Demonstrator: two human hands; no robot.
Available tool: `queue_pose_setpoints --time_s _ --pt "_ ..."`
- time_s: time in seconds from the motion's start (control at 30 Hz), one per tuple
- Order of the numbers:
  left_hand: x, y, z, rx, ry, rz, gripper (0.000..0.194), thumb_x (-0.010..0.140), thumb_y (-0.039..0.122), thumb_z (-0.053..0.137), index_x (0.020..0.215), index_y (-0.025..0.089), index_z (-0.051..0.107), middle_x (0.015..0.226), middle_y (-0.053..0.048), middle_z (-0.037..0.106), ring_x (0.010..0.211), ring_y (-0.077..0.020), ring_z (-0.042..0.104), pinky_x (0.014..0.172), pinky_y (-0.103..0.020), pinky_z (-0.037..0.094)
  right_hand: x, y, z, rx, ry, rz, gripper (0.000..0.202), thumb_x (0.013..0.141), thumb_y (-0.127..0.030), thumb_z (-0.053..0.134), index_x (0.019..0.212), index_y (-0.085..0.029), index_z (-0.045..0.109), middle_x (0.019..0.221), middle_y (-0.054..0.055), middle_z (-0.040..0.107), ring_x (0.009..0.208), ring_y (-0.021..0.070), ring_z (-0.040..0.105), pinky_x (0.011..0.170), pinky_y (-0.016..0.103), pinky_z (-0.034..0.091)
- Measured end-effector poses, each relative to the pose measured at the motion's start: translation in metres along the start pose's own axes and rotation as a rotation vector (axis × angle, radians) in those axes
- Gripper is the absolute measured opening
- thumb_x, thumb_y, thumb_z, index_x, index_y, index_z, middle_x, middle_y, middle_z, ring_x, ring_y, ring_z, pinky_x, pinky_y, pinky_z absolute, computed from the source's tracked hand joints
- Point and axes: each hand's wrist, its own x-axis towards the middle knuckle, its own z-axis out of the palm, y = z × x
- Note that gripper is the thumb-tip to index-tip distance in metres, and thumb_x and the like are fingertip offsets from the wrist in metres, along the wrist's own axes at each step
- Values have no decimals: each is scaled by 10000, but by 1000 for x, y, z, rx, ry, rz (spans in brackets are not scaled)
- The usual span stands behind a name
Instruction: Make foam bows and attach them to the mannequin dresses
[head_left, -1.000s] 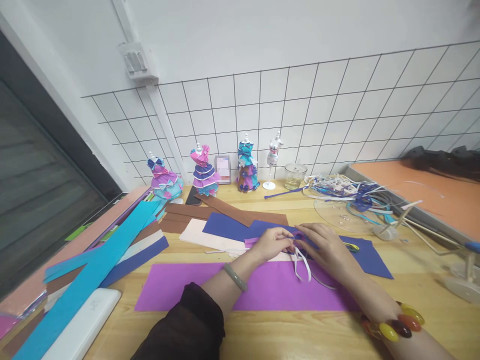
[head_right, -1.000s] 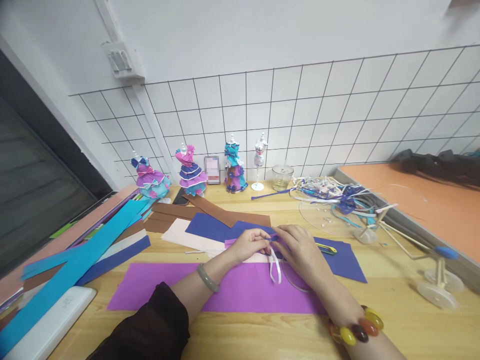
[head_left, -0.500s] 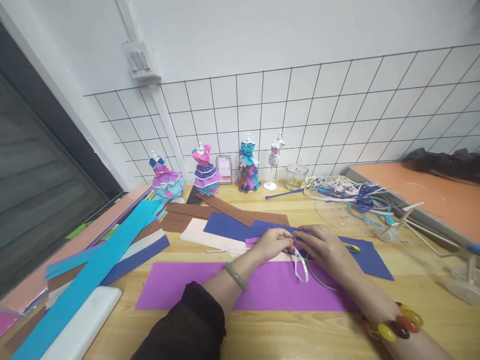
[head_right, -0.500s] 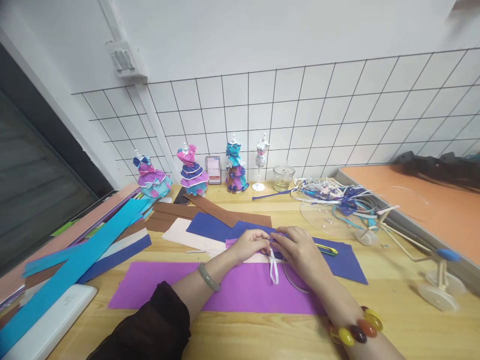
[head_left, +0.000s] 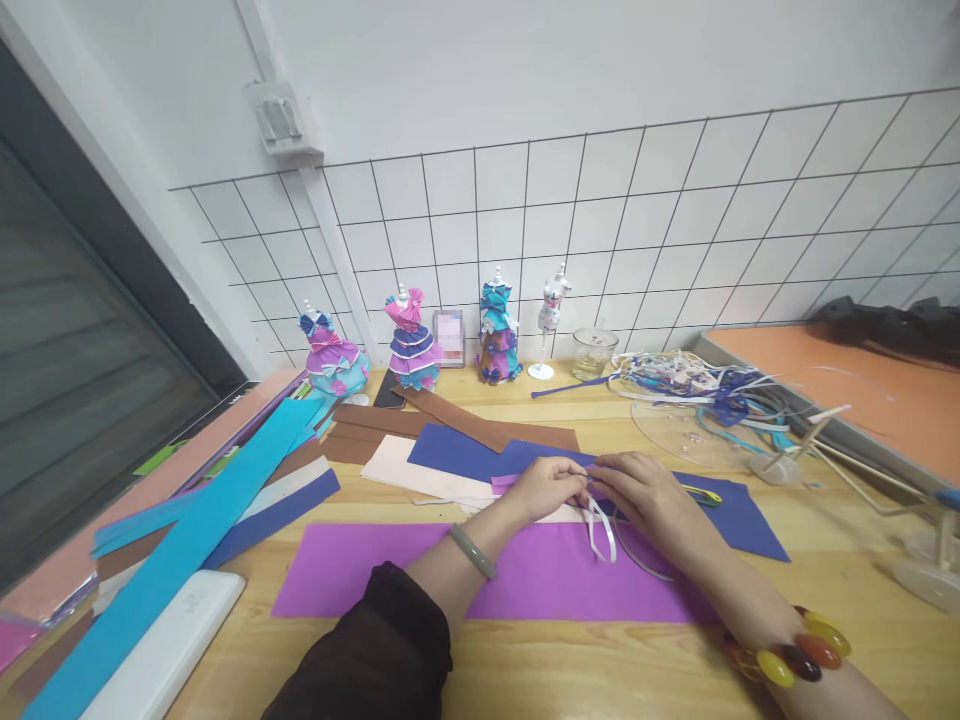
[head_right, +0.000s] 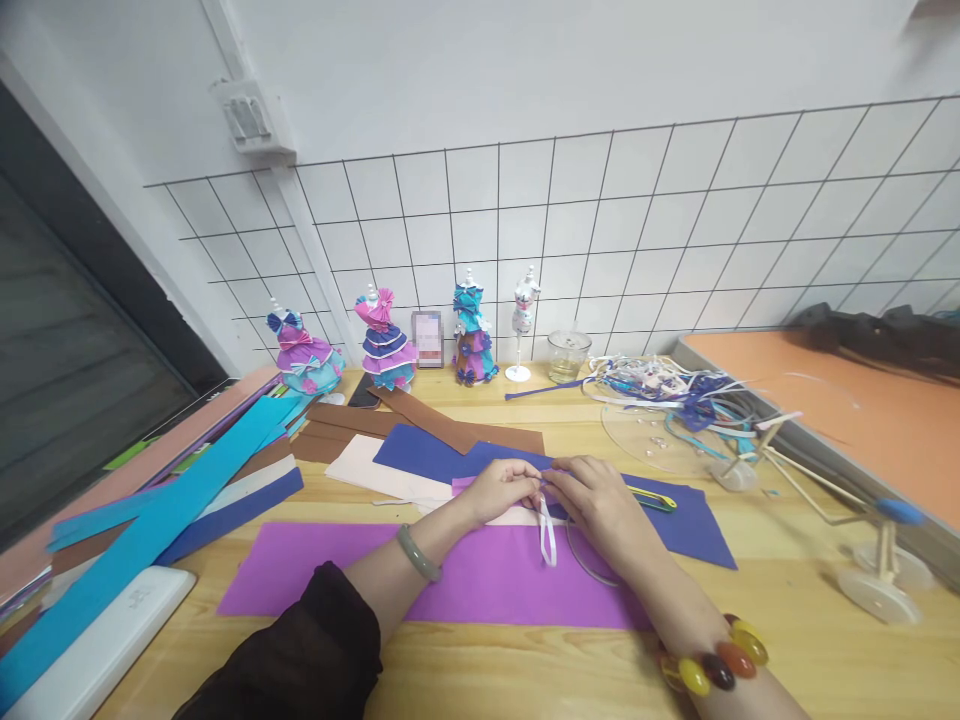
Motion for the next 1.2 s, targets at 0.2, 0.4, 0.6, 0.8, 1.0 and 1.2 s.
queue_pose_setpoints --time_s 0.2,0.4,0.6,0.8,1.0,1.2 --pt "-3 6 0 -25 -10 -2 296 633 401 589 681 113 542 544 -2 557 527 -103 539 613 -260 416 3 -4 -2 52 -20 14 228 886 -286 393 996 -197 572 996 89 604 895 210 553 764 372 439" --pt "-2 6 -3 13 -32 30 352 684 451 518 632 105 554 552 -29 576 533 -110 536 587 -244 405 3 -5 0 116 -34 59 232 890 -290 377 970 -189 571 1003 96 602 911 210 559 776 369 450" --pt "2 0 -5 -17 15 -10 494 696 561 448 639 85 568 562 -68 596 530 -140 554 598 -281 422 3 -5 1 196 -28 119 242 891 -298 357 924 -196 574 991 94 606 920 205 571 799 361 459" --pt "4 -2 -5 -48 42 -29 570 688 616 423 629 73 587 553 -79 600 521 -142 556 591 -278 425 5 -8 -2 264 -32 145 239 891 -287 349 920 -194 567 971 101 603 909 203 574 784 355 471" --pt "5 -5 -6 -86 50 -43 581 705 614 402 626 68 588 541 -77 604 513 -135 556 584 -267 425 4 -12 -2 301 -4 155 232 889 -282 350 922 -203 565 954 95 604 895 202 580 772 351 481" --pt "4 -1 -3 -73 69 -58 579 694 622 418 657 68 583 553 -82 613 521 -139 570 559 -252 419 1 -10 -2 286 98 188 194 885 -271 360 958 -204 527 1008 103 572 957 209 550 810 360 461"
